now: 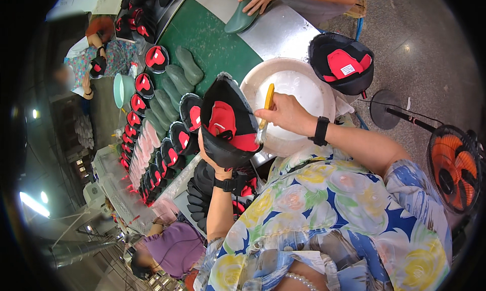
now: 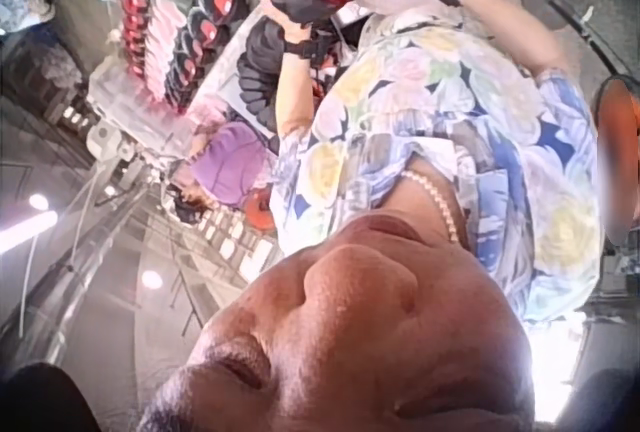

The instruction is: Apply adhesive to shoe lining/components using a paintbrush.

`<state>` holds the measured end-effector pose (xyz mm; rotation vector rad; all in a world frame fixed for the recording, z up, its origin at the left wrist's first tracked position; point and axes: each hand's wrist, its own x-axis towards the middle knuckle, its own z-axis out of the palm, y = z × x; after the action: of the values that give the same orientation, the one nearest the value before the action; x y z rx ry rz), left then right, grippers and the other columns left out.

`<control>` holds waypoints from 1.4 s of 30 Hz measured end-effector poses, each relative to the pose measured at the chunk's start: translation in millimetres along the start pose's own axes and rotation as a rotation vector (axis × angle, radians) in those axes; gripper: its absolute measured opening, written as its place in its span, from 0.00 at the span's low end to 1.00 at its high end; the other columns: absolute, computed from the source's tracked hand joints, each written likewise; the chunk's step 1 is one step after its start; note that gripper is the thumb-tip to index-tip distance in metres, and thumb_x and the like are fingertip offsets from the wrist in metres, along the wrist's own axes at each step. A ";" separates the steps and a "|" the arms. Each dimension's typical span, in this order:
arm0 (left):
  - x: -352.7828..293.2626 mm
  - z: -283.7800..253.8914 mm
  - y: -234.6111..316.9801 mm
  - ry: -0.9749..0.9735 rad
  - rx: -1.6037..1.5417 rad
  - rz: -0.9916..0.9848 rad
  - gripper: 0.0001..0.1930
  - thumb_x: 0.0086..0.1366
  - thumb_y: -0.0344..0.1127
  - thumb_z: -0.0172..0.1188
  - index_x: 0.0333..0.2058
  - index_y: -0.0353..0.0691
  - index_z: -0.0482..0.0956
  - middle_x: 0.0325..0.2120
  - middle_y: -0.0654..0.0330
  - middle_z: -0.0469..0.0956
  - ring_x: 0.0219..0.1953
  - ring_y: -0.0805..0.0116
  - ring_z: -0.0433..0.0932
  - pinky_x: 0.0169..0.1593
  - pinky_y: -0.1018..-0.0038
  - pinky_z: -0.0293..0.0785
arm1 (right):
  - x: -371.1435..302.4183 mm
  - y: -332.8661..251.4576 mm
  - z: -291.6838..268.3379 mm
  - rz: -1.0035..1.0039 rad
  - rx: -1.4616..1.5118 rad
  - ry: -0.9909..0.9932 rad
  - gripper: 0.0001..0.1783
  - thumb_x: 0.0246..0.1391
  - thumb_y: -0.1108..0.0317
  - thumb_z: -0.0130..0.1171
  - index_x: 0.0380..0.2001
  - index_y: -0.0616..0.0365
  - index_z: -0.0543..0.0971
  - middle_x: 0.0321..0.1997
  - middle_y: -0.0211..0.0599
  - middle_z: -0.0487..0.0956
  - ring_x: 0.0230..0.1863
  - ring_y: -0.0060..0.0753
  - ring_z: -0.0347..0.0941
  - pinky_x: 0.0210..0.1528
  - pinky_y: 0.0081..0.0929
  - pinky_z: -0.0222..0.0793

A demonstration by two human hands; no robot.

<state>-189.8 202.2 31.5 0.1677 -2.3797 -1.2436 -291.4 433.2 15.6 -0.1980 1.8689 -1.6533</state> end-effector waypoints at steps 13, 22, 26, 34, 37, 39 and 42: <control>5.6 -17.7 -43.2 -0.399 -0.719 -0.920 0.22 0.64 0.27 0.64 0.57 0.36 0.74 0.49 0.58 0.78 0.52 0.63 0.78 0.58 0.68 0.74 | 13.6 -30.8 -36.1 -0.557 -0.027 -0.019 0.13 0.57 0.63 0.68 0.39 0.60 0.79 0.34 0.38 0.84 0.36 0.32 0.81 0.41 0.27 0.74; 3.5 43.0 -14.3 -0.482 -0.620 -0.431 0.23 0.66 0.31 0.65 0.58 0.41 0.71 0.50 0.62 0.77 0.55 0.66 0.75 0.60 0.70 0.71 | 49.6 -64.8 -4.7 -1.299 -0.259 -0.316 0.11 0.58 0.62 0.65 0.38 0.56 0.77 0.39 0.36 0.81 0.43 0.41 0.78 0.50 0.35 0.72; 33.0 34.8 -9.3 -0.638 -0.631 -0.418 0.27 0.52 0.26 0.74 0.53 0.38 0.78 0.46 0.60 0.81 0.47 0.66 0.80 0.53 0.67 0.78 | 72.5 -47.3 -29.5 -1.185 -0.445 -0.203 0.11 0.61 0.61 0.61 0.35 0.57 0.74 0.34 0.42 0.79 0.41 0.46 0.77 0.47 0.39 0.72; 18.7 24.6 -13.3 -0.451 -0.435 -0.413 0.28 0.60 0.22 0.67 0.60 0.37 0.72 0.53 0.59 0.78 0.53 0.64 0.78 0.61 0.66 0.75 | 60.2 -43.7 -75.2 -0.482 -0.615 -0.393 0.12 0.58 0.62 0.65 0.35 0.58 0.76 0.30 0.42 0.80 0.33 0.50 0.78 0.38 0.40 0.70; 11.4 15.1 -48.4 -0.447 -0.810 -0.568 0.25 0.66 0.27 0.63 0.61 0.36 0.71 0.56 0.54 0.77 0.55 0.60 0.78 0.59 0.60 0.78 | 59.8 -61.8 -52.7 -0.908 -0.338 -0.173 0.15 0.59 0.60 0.63 0.35 0.61 0.72 0.28 0.48 0.78 0.32 0.55 0.77 0.36 0.44 0.70; 12.5 15.5 -59.3 -0.443 -0.970 -0.676 0.24 0.69 0.34 0.61 0.61 0.36 0.71 0.56 0.54 0.76 0.55 0.60 0.79 0.59 0.60 0.78 | 65.5 -52.6 -54.3 -0.821 -0.435 -0.136 0.15 0.59 0.60 0.62 0.33 0.62 0.74 0.29 0.50 0.79 0.33 0.54 0.77 0.38 0.43 0.70; 7.1 16.5 -63.7 -0.377 -1.014 -0.702 0.28 0.73 0.52 0.53 0.61 0.36 0.71 0.56 0.54 0.76 0.54 0.59 0.79 0.58 0.61 0.79 | 69.3 -39.5 -64.2 -0.697 -0.563 -0.084 0.16 0.58 0.60 0.62 0.31 0.64 0.74 0.29 0.53 0.79 0.33 0.55 0.77 0.37 0.43 0.71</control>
<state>-209.6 175.0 -25.4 0.4869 -1.6543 -2.8428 -392.2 444.6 29.3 -1.2484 2.3066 -1.4196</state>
